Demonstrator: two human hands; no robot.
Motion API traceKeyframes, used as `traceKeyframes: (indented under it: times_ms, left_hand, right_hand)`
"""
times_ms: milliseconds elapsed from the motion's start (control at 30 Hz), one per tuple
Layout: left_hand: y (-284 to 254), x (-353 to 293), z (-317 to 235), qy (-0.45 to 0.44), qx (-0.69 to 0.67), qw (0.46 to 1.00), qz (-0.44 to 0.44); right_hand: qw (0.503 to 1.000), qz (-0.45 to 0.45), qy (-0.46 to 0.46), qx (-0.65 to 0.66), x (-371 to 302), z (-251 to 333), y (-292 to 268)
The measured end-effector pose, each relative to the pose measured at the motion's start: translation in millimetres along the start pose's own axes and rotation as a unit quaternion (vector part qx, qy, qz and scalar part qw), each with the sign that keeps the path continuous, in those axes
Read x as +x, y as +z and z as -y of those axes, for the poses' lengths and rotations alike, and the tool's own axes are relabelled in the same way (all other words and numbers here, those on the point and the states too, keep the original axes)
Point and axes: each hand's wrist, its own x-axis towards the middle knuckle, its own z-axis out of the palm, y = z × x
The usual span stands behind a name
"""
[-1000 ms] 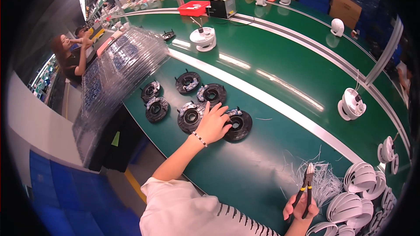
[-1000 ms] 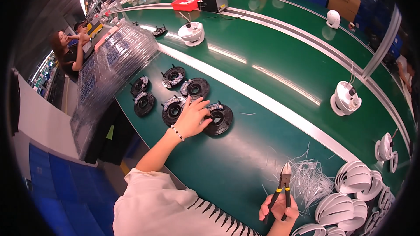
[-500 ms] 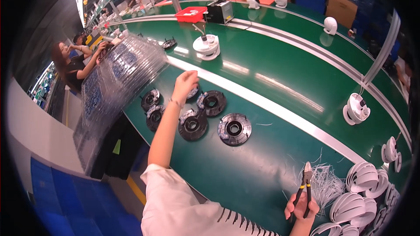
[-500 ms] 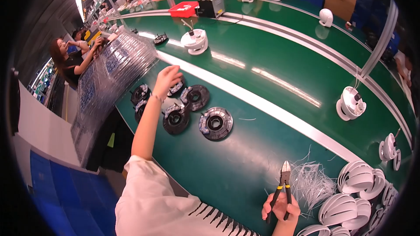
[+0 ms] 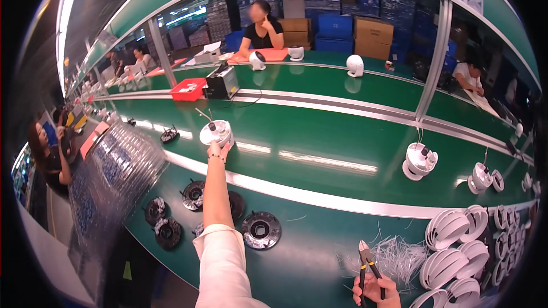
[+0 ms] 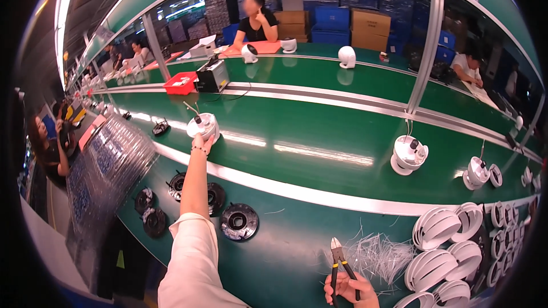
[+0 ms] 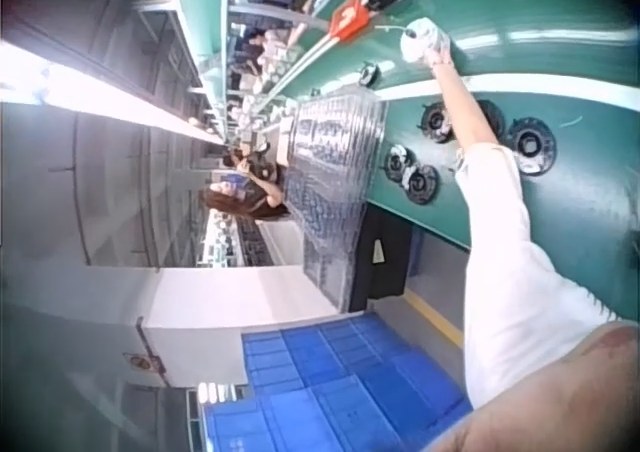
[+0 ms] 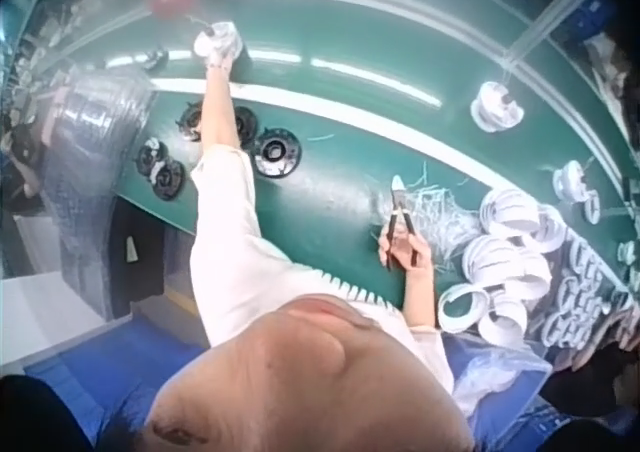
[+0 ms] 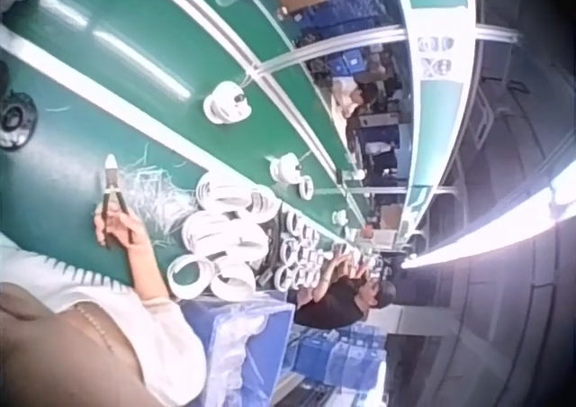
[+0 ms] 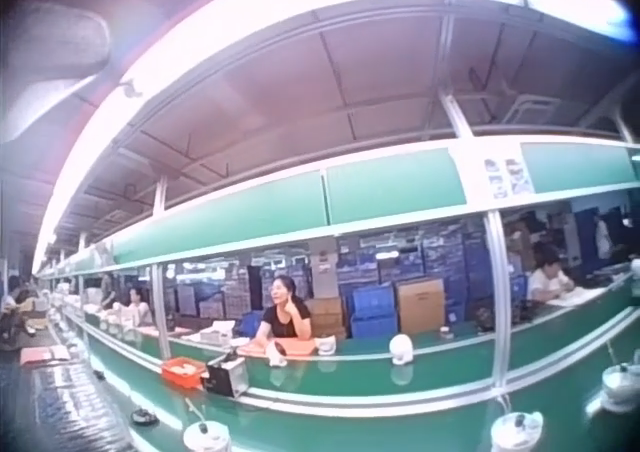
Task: Assembling components for lighting or camera fixtures by cutting wires and fitting internal parts on an assembly line.
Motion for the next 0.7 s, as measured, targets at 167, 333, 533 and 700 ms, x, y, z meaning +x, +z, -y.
traceKeyframes:
  times_ms: [167,333,533,700]
  left_hand:
    - [10,-4,11,-0.031,-0.025,0.999,0.036]
    - [11,-44,5,0.005,0.070,0.996,0.057]
    - [47,-212,10,-0.035,0.224,0.893,0.389]
    - [39,-331,30,-0.139,0.242,0.843,0.460]
  right_hand:
    - [0.999,0.020,0.008,0.028,-6,-2,-4]
    - [0.997,0.058,0.044,-0.008,-13,-6,-12]
    - [0.996,0.083,0.019,-0.034,-8,1,3]
    - [0.993,0.096,-0.019,-0.068,-7,19,19]
